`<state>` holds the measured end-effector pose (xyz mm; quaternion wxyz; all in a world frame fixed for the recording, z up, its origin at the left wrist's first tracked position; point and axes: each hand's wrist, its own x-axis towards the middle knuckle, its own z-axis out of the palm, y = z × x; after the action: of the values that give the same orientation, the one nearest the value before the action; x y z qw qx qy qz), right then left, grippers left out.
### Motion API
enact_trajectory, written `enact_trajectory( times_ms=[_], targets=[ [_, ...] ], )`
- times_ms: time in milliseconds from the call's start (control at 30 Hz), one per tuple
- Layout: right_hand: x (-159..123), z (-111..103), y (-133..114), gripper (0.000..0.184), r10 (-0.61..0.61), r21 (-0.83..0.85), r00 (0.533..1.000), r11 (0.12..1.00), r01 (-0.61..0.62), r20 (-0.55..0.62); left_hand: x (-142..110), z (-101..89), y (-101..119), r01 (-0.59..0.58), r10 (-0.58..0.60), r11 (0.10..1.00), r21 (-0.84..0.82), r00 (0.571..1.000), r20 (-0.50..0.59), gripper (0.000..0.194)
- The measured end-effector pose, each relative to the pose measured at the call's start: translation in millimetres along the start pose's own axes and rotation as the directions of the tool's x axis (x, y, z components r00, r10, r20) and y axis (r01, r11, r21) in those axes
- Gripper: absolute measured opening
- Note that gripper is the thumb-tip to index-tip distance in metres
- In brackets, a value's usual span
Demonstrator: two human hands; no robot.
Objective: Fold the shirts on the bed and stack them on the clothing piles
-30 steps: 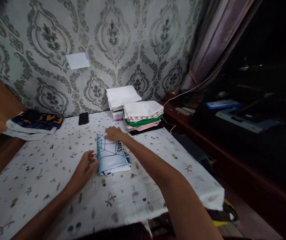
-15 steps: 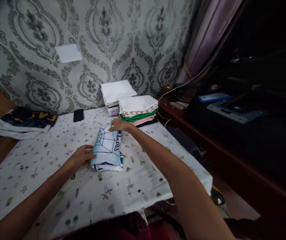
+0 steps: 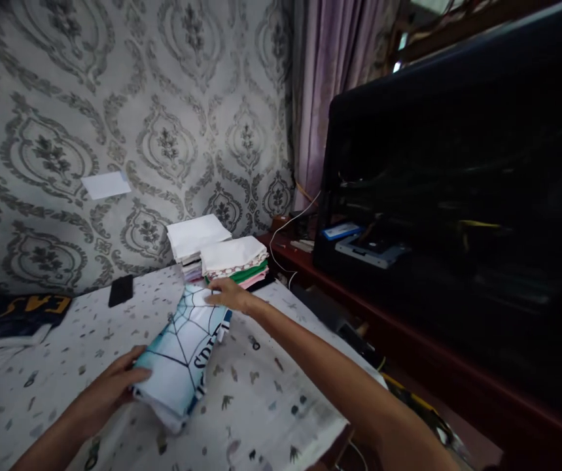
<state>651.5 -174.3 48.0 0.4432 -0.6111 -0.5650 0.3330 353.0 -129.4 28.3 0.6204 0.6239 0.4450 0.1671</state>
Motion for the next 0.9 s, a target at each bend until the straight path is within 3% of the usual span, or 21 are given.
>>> enact_trajectory(
  times_ms=[67, 167, 300, 467, 567, 633, 800, 900],
  targets=[
    [-8, -24, -9, 0.033, -0.071, 0.104, 0.991, 0.991, 0.083, -0.111, 7, 5.5, 23, -0.042, 0.032, 0.982, -0.184, 0.998, -0.054, 0.044],
    [-7, -64, -22, 0.035, -0.103, 0.181, 0.945, 0.970, 0.165, -0.311, 34, 22.8, 69, -0.187, 0.176, 0.931, -0.314, 0.982, -0.065, 0.039],
    [21, -112, -30, 0.026, -0.003, 0.130, 0.805, 0.987, 0.099, -0.593, 94, 49.0, 134, -0.317, 0.280, 0.860, -0.400, 0.948, -0.151, 0.033],
    [66, -157, -15, 0.015, 0.064, 0.061, 0.671, 0.998, -0.027, -0.739, 171, 73.6, 186, -0.375, 0.321, 0.853, -0.363, 0.925, -0.202, 0.028],
    [83, -173, 0, 0.012, 0.069, -0.011, 0.622, 0.992, -0.125, -0.780, 206, 83.4, 194, -0.377, 0.327, 0.880, -0.290, 0.922, -0.206, 0.026],
    [89, -177, 12, 0.011, 0.069, -0.070, 0.614, 0.978, -0.199, -0.787, 224, 88.0, 189, -0.370, 0.325, 0.900, -0.230, 0.922, -0.210, 0.024],
    [83, -175, 42, 0.003, 0.118, -0.204, 0.645, 0.893, -0.401, -0.755, 250, 89.4, 164, -0.334, 0.316, 0.942, -0.035, 0.917, -0.243, 0.032],
    [72, -172, 39, 0.012, 0.105, -0.288, 0.655, 0.837, -0.464, -0.749, 255, 84.5, 154, -0.355, 0.358, 0.933, 0.059, 0.901, -0.243, 0.037]
  ],
)
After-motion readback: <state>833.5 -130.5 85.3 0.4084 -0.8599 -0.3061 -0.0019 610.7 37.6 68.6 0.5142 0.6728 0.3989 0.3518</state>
